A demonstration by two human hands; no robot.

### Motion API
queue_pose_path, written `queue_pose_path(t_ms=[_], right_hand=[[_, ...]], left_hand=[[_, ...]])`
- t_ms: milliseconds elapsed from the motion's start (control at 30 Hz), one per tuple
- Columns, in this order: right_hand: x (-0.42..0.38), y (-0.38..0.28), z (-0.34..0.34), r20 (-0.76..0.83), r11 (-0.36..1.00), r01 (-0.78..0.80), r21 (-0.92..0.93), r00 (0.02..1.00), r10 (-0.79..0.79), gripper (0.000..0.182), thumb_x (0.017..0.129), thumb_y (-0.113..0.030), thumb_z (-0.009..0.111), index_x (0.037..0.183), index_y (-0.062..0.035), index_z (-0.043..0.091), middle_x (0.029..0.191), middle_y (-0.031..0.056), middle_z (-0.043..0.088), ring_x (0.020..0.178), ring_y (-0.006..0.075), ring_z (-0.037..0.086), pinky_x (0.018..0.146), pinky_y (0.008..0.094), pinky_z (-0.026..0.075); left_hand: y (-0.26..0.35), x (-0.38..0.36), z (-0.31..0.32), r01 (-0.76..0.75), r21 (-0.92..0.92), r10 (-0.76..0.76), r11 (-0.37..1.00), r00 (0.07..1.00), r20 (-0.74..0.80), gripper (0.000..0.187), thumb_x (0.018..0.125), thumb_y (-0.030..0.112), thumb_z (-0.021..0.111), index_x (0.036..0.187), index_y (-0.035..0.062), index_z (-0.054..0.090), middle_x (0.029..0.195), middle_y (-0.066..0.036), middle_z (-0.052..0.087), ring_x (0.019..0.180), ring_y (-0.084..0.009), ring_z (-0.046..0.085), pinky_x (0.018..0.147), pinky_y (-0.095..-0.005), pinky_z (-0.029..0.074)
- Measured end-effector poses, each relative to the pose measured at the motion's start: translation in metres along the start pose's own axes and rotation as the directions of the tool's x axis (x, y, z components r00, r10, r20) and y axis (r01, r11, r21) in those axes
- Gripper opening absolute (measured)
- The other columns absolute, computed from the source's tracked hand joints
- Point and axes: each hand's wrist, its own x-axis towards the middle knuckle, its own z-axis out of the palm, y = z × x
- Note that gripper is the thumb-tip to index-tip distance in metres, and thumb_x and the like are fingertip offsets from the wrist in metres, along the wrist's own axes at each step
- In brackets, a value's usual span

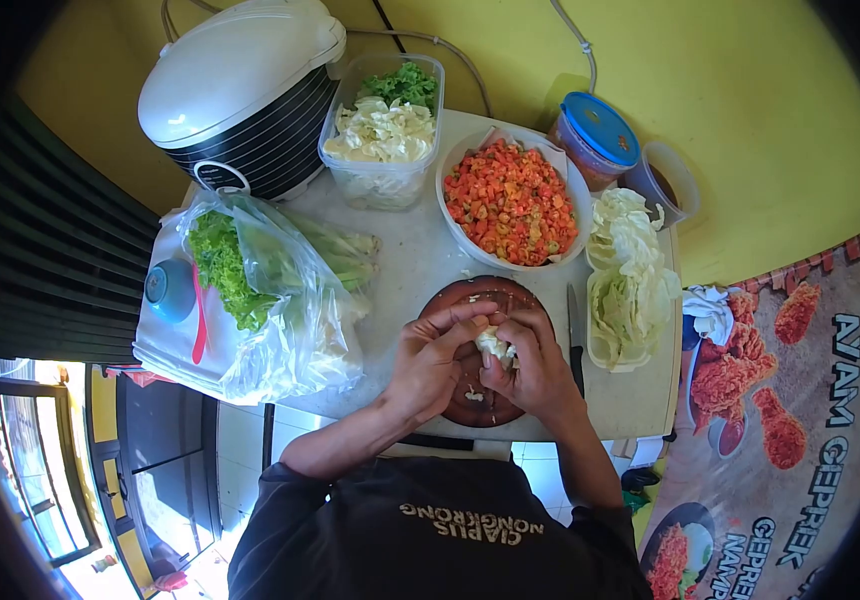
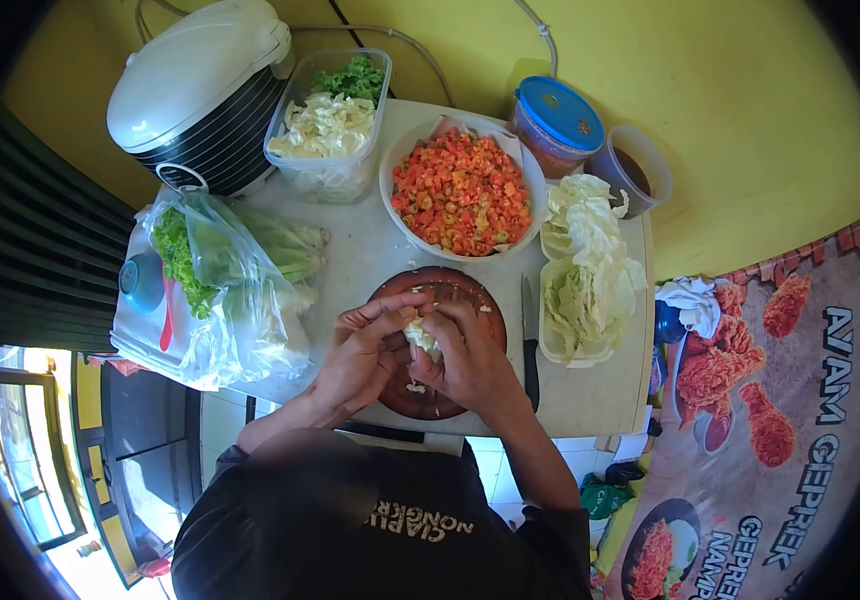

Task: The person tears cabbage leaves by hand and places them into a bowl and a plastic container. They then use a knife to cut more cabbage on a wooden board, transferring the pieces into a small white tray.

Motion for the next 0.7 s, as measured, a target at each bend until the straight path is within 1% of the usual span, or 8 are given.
queue_pose_path(t_ms=[67, 200, 367, 500, 567, 600, 667, 700], right_hand=[[0.002, 0.002, -0.001, -0.036, 0.999, 0.051, -0.001, 0.998, -0.051, 0.033, 0.087, -0.018, 0.07, 0.109, -0.0001, 0.054, 0.107, 0.0208, 0.054, 0.094, 0.0363, 0.061, 0.079, 0.0407, 0.053], [0.004, 0.006, 0.002, -0.075, 0.997, 0.057, 0.056, 0.996, -0.053, 0.031, 0.089, -0.018, 0.067, 0.111, -0.0007, 0.053, 0.105, 0.0211, 0.053, 0.092, 0.0351, 0.059, 0.078, 0.0405, 0.051], [0.004, 0.006, 0.009, -0.172, 0.99, 0.067, 0.123, 0.984, -0.046, 0.024, 0.09, -0.017, 0.063, 0.104, -0.0032, 0.049, 0.098, 0.017, 0.05, 0.088, 0.0296, 0.052, 0.08, 0.0385, 0.046], [0.006, 0.006, 0.009, -0.195, 0.985, 0.076, 0.156, 0.98, -0.045, 0.022, 0.091, -0.017, 0.063, 0.102, -0.0037, 0.048, 0.099, 0.0161, 0.049, 0.088, 0.028, 0.051, 0.081, 0.0375, 0.045], [0.009, 0.005, 0.009, -0.21, 0.975, 0.025, 0.221, 0.978, 0.023, 0.019, 0.093, -0.016, 0.06, 0.103, -0.003, 0.049, 0.099, 0.0148, 0.049, 0.09, 0.0257, 0.051, 0.081, 0.037, 0.045], [0.012, 0.006, 0.007, -0.21, 0.975, 0.031, 0.218, 0.977, 0.016, 0.019, 0.093, -0.016, 0.06, 0.103, -0.003, 0.049, 0.099, 0.0148, 0.049, 0.09, 0.0257, 0.051, 0.081, 0.037, 0.045], [0.018, 0.006, 0.002, -0.115, 0.935, -0.104, 0.34, 0.982, 0.151, 0.02, 0.093, -0.011, 0.06, 0.106, -0.0011, 0.05, 0.104, 0.0163, 0.051, 0.093, 0.028, 0.054, 0.081, 0.0374, 0.046], [0.024, 0.005, -0.001, -0.11, 0.936, -0.096, 0.338, 0.984, 0.141, 0.02, 0.093, -0.011, 0.06, 0.106, -0.0011, 0.05, 0.104, 0.0163, 0.051, 0.093, 0.028, 0.054, 0.081, 0.0374, 0.046]], left_hand=[[0.002, -0.001, 0.001, 0.027, -0.038, -0.026, 0.999, 0.999, 0.034, 0.023, 0.1, 0.005, 0.055, 0.119, -0.0027, 0.066, 0.114, -0.012, 0.068, 0.1, -0.0192, 0.067, 0.089, -0.0352, 0.057], [-0.001, 0.0, 0.001, -0.026, -0.055, 0.029, 0.998, 0.999, 0.04, 0.023, 0.1, 0.005, 0.055, 0.12, -0.0022, 0.066, 0.115, -0.013, 0.067, 0.103, -0.0202, 0.066, 0.089, -0.037, 0.058], [-0.003, 0.0, 0.002, 0.012, -0.044, -0.01, 0.999, 0.999, 0.035, 0.024, 0.1, 0.005, 0.056, 0.12, -0.0035, 0.065, 0.117, -0.013, 0.066, 0.104, -0.0203, 0.066, 0.089, -0.0351, 0.059], [0.0, -0.001, 0.007, 0.013, -0.071, -0.01, 0.997, 0.999, 0.04, 0.024, 0.101, 0.006, 0.055, 0.12, -0.0039, 0.065, 0.116, -0.013, 0.066, 0.104, -0.0202, 0.066, 0.088, -0.0345, 0.059], [0.001, -0.001, 0.011, -0.009, -0.009, 0.009, 1.0, 1.0, 0.004, 0.026, 0.101, 0.006, 0.055, 0.125, -0.0032, 0.062, 0.118, -0.013, 0.065, 0.104, -0.0202, 0.066, 0.087, -0.0346, 0.059], [0.002, -0.001, 0.011, -0.014, -0.01, 0.014, 1.0, 1.0, 0.008, 0.026, 0.101, 0.006, 0.055, 0.125, -0.0032, 0.062, 0.118, -0.013, 0.065, 0.104, -0.0202, 0.066, 0.087, -0.0346, 0.059], [0.007, -0.002, 0.009, -0.038, 0.07, 0.028, 0.997, 0.99, 0.137, 0.03, 0.101, 0.006, 0.054, 0.13, -0.0024, 0.057, 0.12, -0.012, 0.064, 0.105, -0.0203, 0.066, 0.09, -0.0349, 0.058], [0.007, 0.0, 0.005, -0.048, 0.064, 0.039, 0.997, 0.99, 0.137, 0.03, 0.101, 0.006, 0.054, 0.13, -0.0024, 0.057, 0.12, -0.012, 0.064, 0.105, -0.0203, 0.066, 0.09, -0.0349, 0.058]])
